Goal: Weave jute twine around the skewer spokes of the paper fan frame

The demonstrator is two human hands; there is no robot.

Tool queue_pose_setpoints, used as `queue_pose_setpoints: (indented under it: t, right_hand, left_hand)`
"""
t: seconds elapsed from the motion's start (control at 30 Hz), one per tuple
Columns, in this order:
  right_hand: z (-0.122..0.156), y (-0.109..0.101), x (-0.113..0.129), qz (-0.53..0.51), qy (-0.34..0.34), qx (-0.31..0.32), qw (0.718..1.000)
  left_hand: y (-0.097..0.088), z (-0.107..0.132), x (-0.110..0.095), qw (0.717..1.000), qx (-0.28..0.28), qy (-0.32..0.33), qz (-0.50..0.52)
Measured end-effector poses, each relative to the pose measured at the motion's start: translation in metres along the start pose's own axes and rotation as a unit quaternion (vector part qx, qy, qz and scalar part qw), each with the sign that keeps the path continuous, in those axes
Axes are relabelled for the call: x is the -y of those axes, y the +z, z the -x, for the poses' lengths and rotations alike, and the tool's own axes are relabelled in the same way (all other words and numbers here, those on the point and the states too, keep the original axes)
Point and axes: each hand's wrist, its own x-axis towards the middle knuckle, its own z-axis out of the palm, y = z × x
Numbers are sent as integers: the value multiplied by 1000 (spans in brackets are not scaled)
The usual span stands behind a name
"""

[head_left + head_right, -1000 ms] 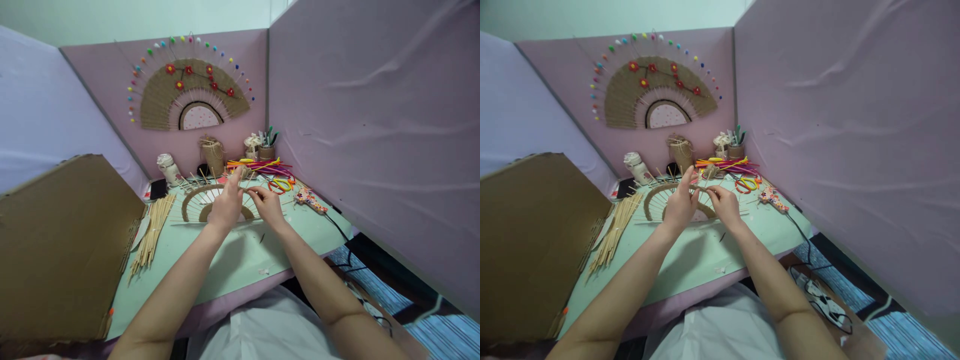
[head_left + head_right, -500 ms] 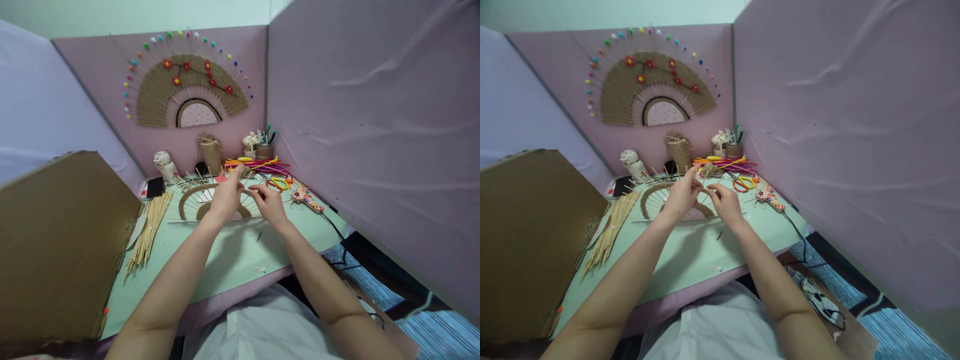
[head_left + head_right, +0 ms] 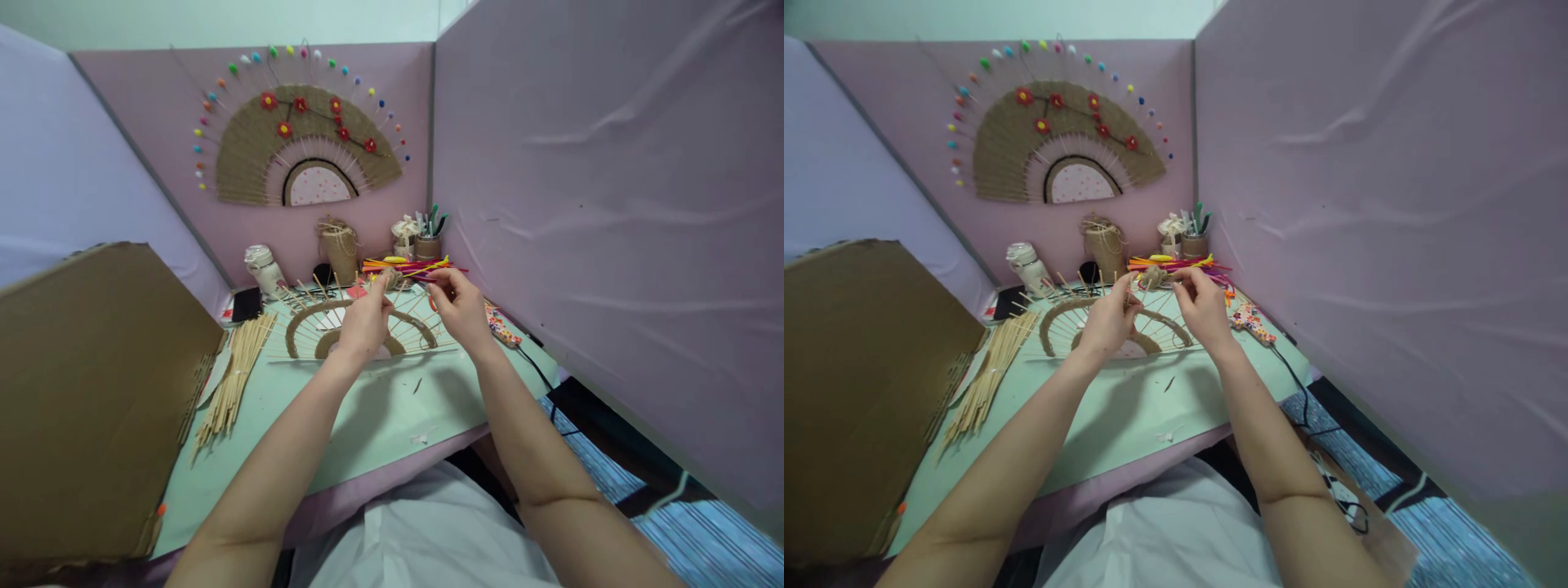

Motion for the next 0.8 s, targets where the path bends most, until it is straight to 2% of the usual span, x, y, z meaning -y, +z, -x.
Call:
queue_pose_setpoints:
  t: [0.17, 0.3, 0.37, 0.5, 0.63, 0.7, 0.8]
  right_hand:
    - [-5, 4, -15, 32, 3, -21, 999]
    - [16, 7, -17, 100, -18, -44, 994]
    - [30, 11, -16, 94, -11, -50, 994]
    - [52, 28, -23, 6, 84, -69, 994]
    - [60, 47, -40, -75, 196, -80, 974]
    - [61, 52, -47, -105, 219, -75, 967]
    - [61, 53, -50, -109, 205, -42, 972]
  left_hand:
    - [-1, 0, 1, 1000, -4, -3, -5]
    - [-2, -2, 3, 1000, -9, 2, -6]
    - [-3, -3, 4, 1000, -11, -4, -17]
    - [-5, -9, 6, 999, -7, -1, -37]
    - [-7, -15, 9, 998, 15, 17, -56]
    - [-7, -16, 10, 998, 23, 20, -58]
    - [-5, -16, 13, 999, 24, 16, -43]
